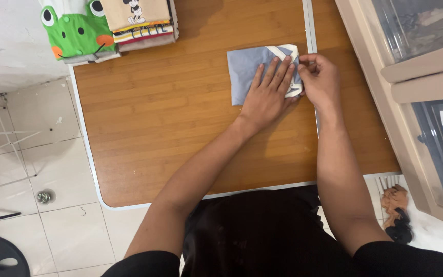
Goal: The person folds a blue baby garment on a table, places it onto a stack of folded items, and then sorts various other clothing items into a plastic storage bin.
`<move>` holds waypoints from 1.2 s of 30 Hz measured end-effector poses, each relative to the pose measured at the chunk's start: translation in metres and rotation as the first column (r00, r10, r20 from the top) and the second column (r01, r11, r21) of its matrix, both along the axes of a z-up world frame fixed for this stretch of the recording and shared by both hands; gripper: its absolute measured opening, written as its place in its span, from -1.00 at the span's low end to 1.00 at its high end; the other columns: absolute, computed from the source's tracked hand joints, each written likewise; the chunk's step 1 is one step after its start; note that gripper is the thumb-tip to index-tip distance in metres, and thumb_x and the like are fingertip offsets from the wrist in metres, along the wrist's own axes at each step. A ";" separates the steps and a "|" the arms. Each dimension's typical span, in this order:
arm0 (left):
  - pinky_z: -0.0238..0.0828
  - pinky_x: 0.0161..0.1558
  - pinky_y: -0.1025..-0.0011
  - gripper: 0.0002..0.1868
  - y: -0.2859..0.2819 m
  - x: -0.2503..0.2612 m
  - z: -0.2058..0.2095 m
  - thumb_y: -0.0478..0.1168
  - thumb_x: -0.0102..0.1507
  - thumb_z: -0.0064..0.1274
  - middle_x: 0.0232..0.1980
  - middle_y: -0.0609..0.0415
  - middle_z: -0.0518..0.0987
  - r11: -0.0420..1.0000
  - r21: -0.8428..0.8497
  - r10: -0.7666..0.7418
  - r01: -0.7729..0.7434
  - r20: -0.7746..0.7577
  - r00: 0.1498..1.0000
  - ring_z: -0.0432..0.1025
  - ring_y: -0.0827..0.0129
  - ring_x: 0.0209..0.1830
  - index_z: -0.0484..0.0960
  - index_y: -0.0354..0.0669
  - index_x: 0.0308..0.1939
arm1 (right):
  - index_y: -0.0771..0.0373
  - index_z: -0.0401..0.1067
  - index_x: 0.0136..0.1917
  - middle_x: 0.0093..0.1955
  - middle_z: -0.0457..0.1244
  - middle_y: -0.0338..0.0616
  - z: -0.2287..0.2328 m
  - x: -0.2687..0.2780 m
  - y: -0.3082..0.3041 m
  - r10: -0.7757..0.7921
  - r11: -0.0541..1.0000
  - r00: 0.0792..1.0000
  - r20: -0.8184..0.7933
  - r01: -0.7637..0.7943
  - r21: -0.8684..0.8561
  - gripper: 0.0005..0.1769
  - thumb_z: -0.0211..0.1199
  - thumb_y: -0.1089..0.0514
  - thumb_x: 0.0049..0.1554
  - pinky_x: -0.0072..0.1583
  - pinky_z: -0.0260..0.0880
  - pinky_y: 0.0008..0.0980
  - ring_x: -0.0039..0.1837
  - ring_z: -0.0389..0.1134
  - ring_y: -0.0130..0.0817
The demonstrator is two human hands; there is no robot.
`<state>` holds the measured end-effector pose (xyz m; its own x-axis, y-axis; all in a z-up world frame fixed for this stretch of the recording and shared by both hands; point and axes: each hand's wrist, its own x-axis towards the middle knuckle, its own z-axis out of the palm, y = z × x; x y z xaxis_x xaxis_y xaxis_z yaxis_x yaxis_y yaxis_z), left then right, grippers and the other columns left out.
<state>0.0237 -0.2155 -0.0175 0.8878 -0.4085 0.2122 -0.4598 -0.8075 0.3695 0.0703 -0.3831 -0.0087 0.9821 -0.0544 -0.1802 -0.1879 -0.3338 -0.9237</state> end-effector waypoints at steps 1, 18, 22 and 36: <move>-0.19 0.58 -0.08 -0.21 0.000 0.000 -0.003 0.14 0.38 -0.04 0.63 -0.09 0.08 1.000 0.007 0.004 -0.004 -0.002 1.000 -0.02 0.01 0.64 0.19 -0.28 0.54 | 0.34 0.49 0.16 -0.19 0.31 -0.24 -0.001 0.001 -0.001 0.004 1.000 1.000 -0.001 -0.004 0.007 -0.83 0.22 0.28 0.30 -0.33 0.35 -0.49 -0.24 0.35 -0.57; 0.40 0.35 0.10 -0.33 0.050 0.034 0.028 0.17 0.47 -0.24 0.30 -0.30 0.59 0.152 -0.726 -0.266 -0.670 -0.683 0.680 0.48 0.00 0.30 0.50 -0.38 0.34 | 0.22 0.19 0.55 0.43 0.26 -0.07 0.015 -0.005 0.004 0.263 0.692 0.960 0.093 -0.255 0.675 -0.40 0.21 -0.03 0.36 0.42 0.36 -0.34 0.43 0.33 -0.35; 0.43 0.34 0.06 -0.32 0.073 0.040 0.020 0.17 0.40 -0.16 0.37 -0.25 0.46 -0.256 -0.581 -0.605 -0.773 -0.527 0.596 0.43 0.02 0.34 0.36 -0.30 0.38 | 0.38 0.30 0.45 0.37 0.30 -0.10 0.016 -0.006 0.014 0.308 0.717 0.951 0.041 -0.260 0.647 -0.46 0.31 0.10 0.31 0.40 0.37 -0.37 0.40 0.33 -0.38; 0.49 0.19 0.37 -0.29 0.090 0.029 -0.024 -0.44 0.19 0.19 0.23 -0.14 0.51 0.239 -0.839 0.084 -0.489 -0.483 0.871 0.47 0.26 0.21 0.29 -0.29 0.40 | 0.26 0.25 0.45 0.16 0.35 -0.05 0.031 -0.020 0.066 0.230 0.970 0.973 0.007 -0.229 -0.076 -0.31 0.42 0.20 0.11 0.14 0.43 -0.34 0.16 0.39 -0.31</move>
<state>0.0529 -0.1256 -0.0420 0.9826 0.1827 -0.0334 0.0103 0.1260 0.9920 0.0507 -0.3170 0.0224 0.9725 0.1604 -0.1685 -0.0839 -0.4340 -0.8970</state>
